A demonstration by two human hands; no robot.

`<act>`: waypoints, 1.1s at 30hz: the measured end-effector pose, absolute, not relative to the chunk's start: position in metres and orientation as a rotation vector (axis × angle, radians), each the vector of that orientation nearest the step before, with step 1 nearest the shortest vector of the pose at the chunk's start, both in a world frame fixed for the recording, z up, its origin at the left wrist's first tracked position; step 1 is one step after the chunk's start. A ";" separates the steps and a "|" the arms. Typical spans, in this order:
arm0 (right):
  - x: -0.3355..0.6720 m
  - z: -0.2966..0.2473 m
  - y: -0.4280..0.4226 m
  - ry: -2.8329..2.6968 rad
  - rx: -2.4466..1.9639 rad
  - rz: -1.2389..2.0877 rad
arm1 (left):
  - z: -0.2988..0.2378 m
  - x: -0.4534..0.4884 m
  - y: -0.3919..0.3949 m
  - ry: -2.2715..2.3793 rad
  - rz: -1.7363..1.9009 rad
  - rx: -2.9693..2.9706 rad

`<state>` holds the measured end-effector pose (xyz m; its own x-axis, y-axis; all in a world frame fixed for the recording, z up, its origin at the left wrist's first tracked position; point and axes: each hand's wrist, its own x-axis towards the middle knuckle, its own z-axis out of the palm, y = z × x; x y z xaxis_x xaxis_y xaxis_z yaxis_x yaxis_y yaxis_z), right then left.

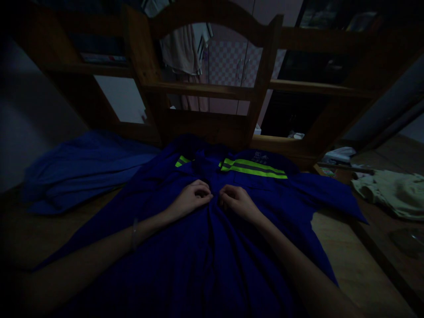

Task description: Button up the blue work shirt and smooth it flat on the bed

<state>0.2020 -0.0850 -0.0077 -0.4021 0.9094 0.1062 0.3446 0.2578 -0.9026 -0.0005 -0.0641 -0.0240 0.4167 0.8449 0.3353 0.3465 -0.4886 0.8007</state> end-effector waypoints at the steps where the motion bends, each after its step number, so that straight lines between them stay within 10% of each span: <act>1: 0.202 -0.007 -0.086 -1.880 -1.134 1.124 | -0.025 0.000 -0.064 1.010 0.991 2.023; 33: 0.198 -0.004 -0.093 -1.995 -1.255 0.898 | -0.017 0.000 -0.077 0.980 1.034 2.328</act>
